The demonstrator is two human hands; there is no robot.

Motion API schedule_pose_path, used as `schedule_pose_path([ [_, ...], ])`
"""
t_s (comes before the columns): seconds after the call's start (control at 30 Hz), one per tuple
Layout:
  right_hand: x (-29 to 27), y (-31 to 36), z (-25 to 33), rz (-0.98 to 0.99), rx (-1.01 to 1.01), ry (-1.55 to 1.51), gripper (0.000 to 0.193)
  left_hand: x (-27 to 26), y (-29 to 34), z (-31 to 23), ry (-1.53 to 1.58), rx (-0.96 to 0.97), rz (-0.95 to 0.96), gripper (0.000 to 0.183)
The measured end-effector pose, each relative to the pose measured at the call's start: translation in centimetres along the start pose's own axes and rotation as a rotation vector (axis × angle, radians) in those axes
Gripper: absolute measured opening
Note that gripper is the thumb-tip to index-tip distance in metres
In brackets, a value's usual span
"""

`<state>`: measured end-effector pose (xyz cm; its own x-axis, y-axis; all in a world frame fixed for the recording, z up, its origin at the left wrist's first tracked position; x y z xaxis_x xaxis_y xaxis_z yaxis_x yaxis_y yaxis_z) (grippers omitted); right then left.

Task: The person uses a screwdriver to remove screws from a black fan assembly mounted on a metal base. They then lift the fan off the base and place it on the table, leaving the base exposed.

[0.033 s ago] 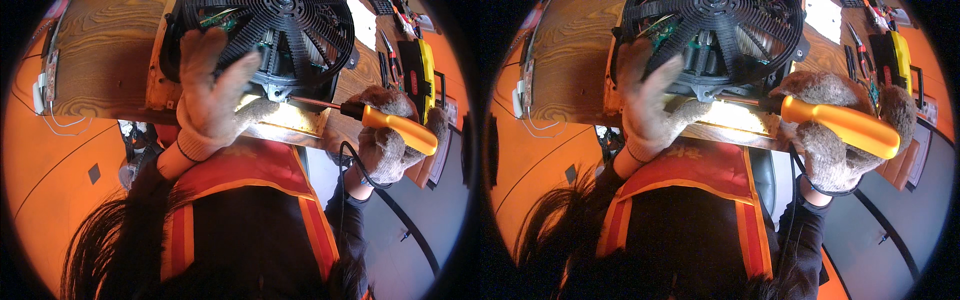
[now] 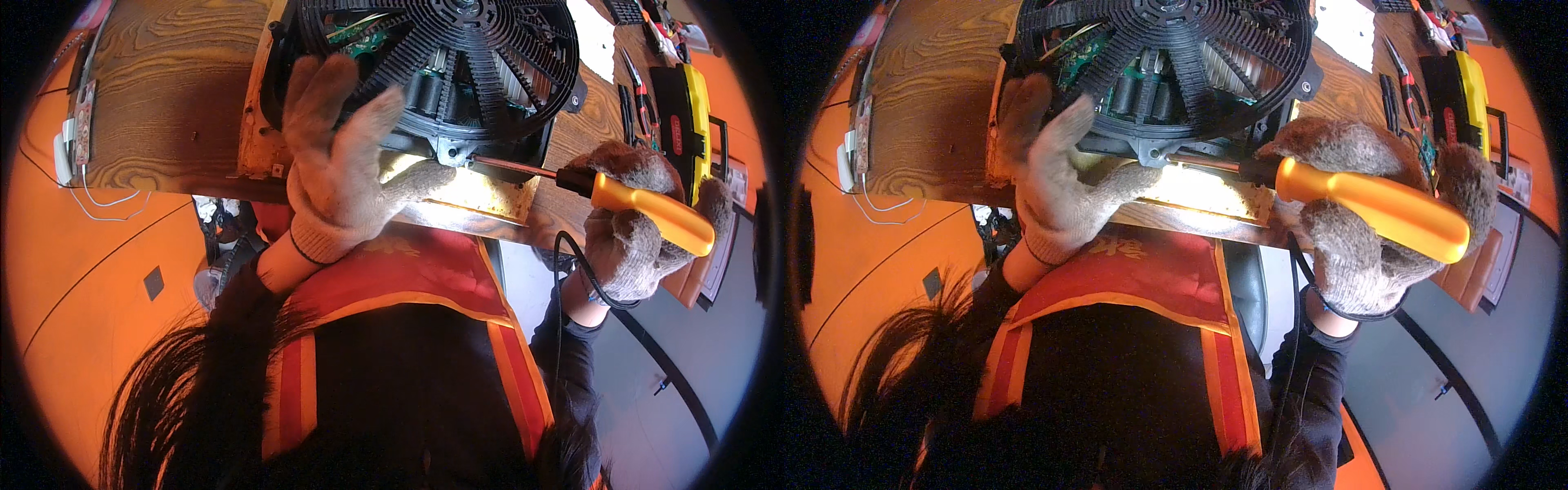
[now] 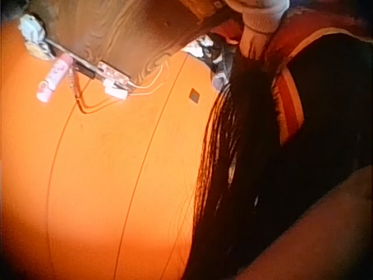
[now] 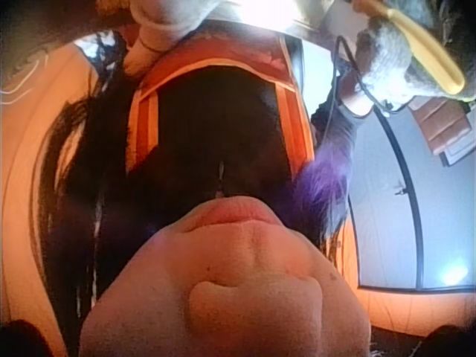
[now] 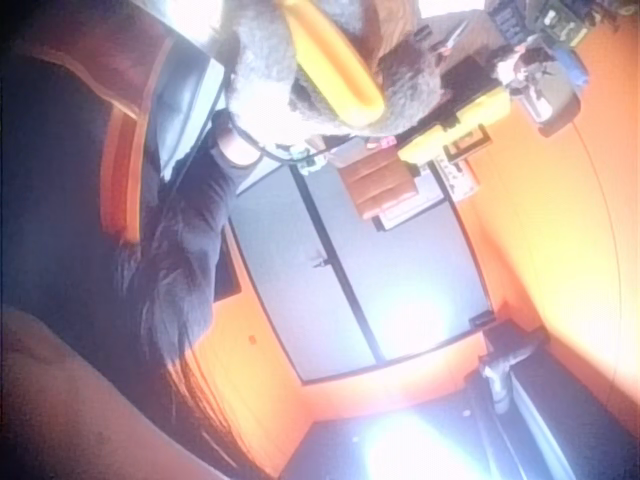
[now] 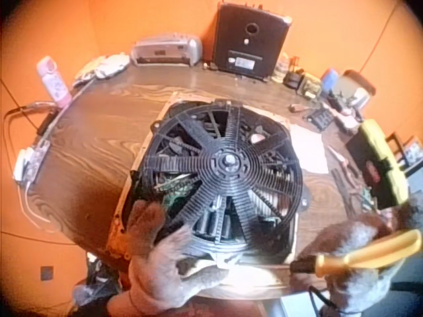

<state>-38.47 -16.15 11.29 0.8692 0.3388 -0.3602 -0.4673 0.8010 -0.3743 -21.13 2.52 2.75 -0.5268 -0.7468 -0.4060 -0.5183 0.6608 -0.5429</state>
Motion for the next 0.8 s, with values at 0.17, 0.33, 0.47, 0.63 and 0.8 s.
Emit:
schedule_pose_path([
  [0.17, 0.2, 0.3, -0.5, 0.045, 0.05, -0.086, 0.067, -1.7, 0.2, -0.6, -0.147, 0.229, -0.005, 0.039],
  [0.33, 1.1, 0.3, -0.9, 0.061, 0.049, -0.062, 0.059, -1.4, 1.0, -1.2, -0.151, -0.235, 0.346, 0.038],
  [0.47, 1.5, 1.5, -2.6, 0.027, 0.198, -0.475, 0.061, -0.7, 0.4, -0.8, -0.124, -0.374, 0.412, 0.034],
  [0.63, 0.9, 4.0, -7.2, -0.391, 0.911, -0.936, 0.052, 1.2, -0.2, -0.1, 0.41, -0.737, 0.416, 0.025],
  [0.8, -0.5, 4.1, -7.3, -0.291, 0.686, -0.669, 0.048, 2.5, 0.3, -0.4, 0.639, -0.736, 0.198, 0.013],
])
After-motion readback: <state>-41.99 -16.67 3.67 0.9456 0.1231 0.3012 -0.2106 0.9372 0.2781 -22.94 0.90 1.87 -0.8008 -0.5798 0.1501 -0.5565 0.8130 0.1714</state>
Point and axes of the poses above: each hand's wrist, its own y-axis away from the middle knuckle, its own x-axis out of the palm, z = x × y, the point moved 4 cm from there along -y, towards the middle knuckle, and after that the axes turned 8 degrees about x, right-handed, at the moved point
